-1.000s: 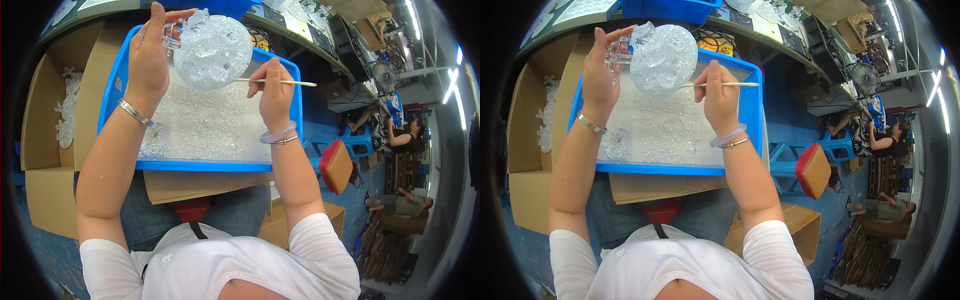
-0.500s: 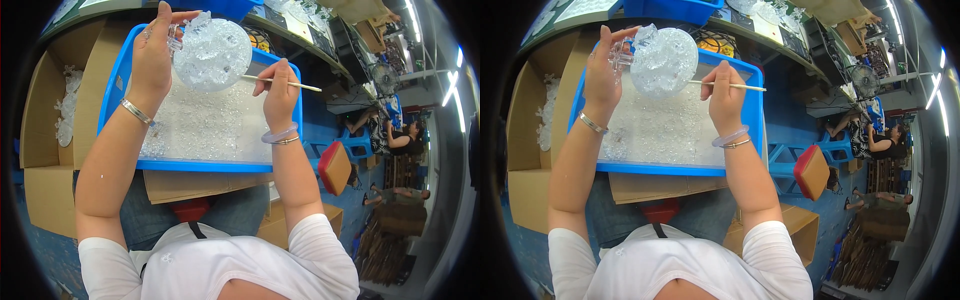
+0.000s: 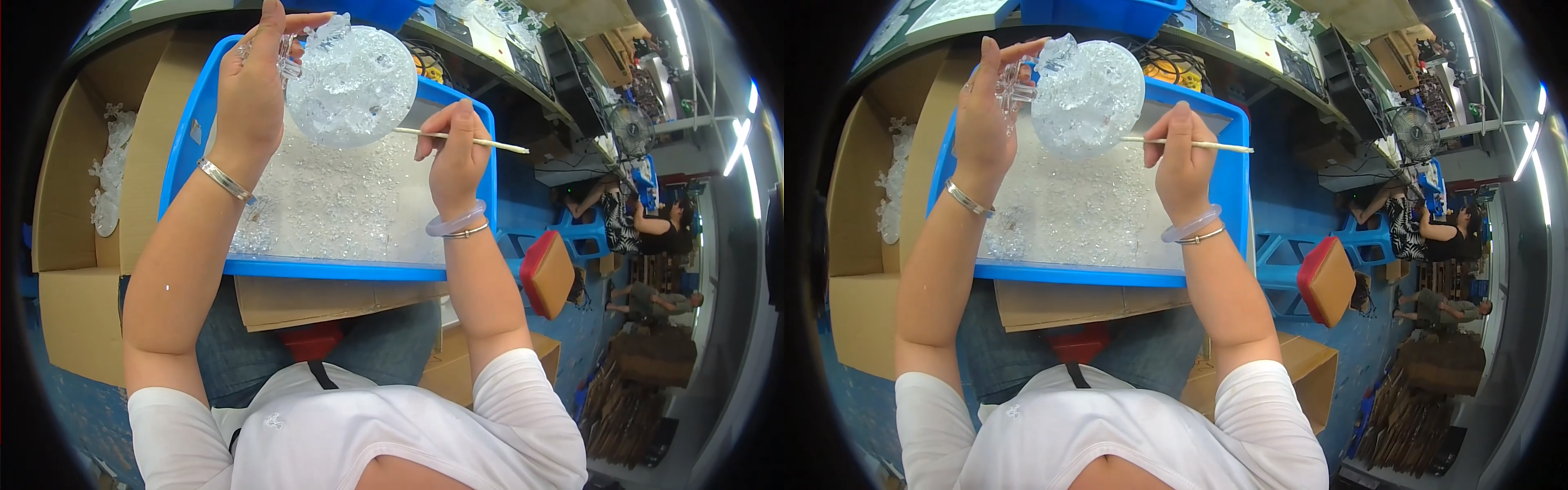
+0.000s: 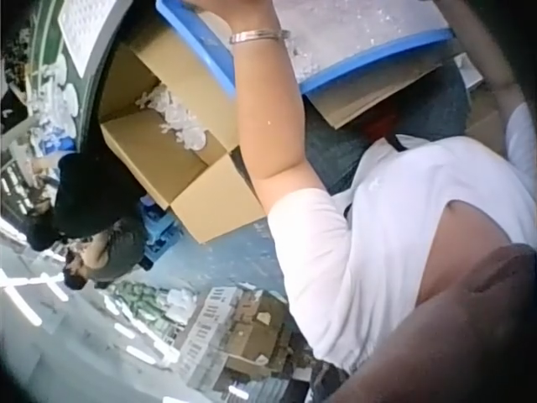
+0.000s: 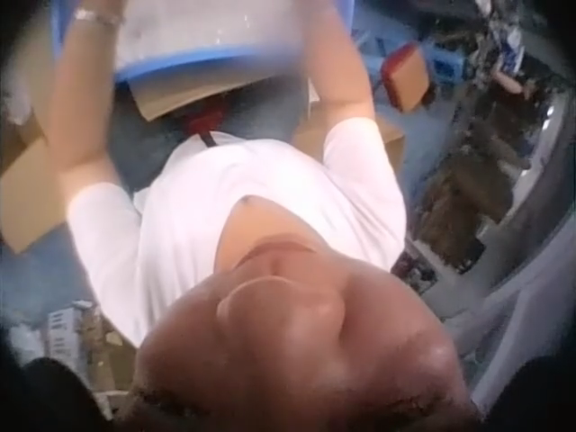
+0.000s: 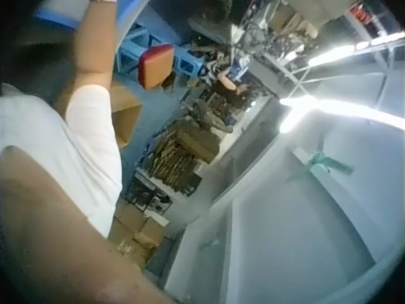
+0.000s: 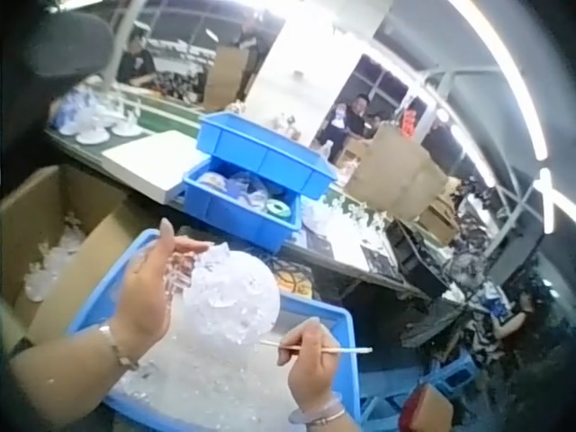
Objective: Assembling or cleaning a decorative round light fixture component by arranging small crystalline beads using a wooden tool.
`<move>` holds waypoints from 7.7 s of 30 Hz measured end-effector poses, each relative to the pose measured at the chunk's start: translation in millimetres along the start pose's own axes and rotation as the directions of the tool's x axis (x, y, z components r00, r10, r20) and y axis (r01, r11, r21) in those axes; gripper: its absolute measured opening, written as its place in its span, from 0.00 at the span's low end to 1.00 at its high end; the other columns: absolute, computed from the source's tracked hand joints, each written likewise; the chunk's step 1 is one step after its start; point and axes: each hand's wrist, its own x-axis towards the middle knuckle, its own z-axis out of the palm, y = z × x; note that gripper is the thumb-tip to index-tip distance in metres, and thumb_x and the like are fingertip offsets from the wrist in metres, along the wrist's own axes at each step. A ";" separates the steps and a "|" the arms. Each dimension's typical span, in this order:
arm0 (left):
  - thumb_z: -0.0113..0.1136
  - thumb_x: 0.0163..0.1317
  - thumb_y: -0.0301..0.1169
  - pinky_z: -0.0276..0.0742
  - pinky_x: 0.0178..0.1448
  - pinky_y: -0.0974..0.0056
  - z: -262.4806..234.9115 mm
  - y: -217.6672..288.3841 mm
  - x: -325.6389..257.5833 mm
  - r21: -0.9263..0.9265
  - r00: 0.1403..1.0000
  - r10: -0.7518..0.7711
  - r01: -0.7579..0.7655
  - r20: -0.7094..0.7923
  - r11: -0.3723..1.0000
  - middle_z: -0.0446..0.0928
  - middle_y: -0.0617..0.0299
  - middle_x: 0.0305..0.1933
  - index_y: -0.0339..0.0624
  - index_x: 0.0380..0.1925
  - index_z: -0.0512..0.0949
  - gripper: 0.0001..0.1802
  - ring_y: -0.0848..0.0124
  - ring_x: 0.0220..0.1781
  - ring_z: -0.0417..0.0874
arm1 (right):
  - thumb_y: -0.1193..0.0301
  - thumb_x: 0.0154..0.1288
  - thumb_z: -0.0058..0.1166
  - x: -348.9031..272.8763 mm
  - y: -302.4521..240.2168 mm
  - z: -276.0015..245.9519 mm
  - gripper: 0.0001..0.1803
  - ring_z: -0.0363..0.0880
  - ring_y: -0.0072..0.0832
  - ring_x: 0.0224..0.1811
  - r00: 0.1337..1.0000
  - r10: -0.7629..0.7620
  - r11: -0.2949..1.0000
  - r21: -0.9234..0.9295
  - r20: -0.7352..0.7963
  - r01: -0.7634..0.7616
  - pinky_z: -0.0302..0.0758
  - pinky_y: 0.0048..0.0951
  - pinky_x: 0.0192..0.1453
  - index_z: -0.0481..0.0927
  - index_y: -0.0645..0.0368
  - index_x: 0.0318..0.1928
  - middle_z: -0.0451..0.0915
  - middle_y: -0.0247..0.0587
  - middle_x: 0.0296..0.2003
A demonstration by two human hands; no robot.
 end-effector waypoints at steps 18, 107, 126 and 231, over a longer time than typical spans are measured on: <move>0.41 0.59 0.50 0.62 0.41 0.75 1.6 3.2 -2.1 -0.023 1.000 -0.002 0.002 0.008 1.000 0.74 0.65 0.32 0.38 0.36 0.76 0.26 0.81 0.31 0.67 | 0.60 0.66 0.31 2.4 -1.9 1.4 0.24 0.63 0.16 0.11 0.999 0.008 0.998 -0.067 -0.031 -0.010 0.61 0.15 0.16 0.67 0.62 0.17 0.66 0.35 0.11; 0.37 0.61 0.47 0.63 0.42 0.71 6.0 5.7 4.2 -0.321 0.979 -0.127 0.070 -0.159 0.945 0.67 0.68 0.33 0.44 0.44 0.71 0.22 0.78 0.33 0.64 | 0.61 0.63 0.37 6.2 12.5 14.9 0.17 0.72 0.23 0.32 0.916 0.300 0.907 0.220 0.267 -0.360 0.72 0.22 0.30 0.69 0.62 0.41 0.73 0.38 0.34; 0.66 0.40 0.40 0.65 0.51 0.63 8.7 9.7 -5.3 0.391 0.720 0.510 -0.688 0.470 0.611 0.70 0.55 0.49 0.47 0.22 0.81 0.12 0.66 0.52 0.68 | 0.63 0.64 0.36 14.9 9.3 -1.4 0.13 0.73 0.23 0.42 0.935 0.308 0.745 0.568 0.172 -0.350 0.73 0.27 0.42 0.68 0.58 0.42 0.74 0.36 0.39; 0.68 0.34 0.26 0.59 0.19 0.76 3.9 14.7 -11.3 0.463 0.677 0.643 -0.727 0.357 0.507 0.71 0.65 0.15 0.42 0.05 0.66 0.17 0.77 0.17 0.67 | 0.59 0.65 0.34 10.8 7.3 -3.8 0.22 0.64 0.22 0.11 0.983 0.178 0.926 0.330 0.056 -0.186 0.66 0.22 0.16 0.65 0.59 0.18 0.65 0.38 0.09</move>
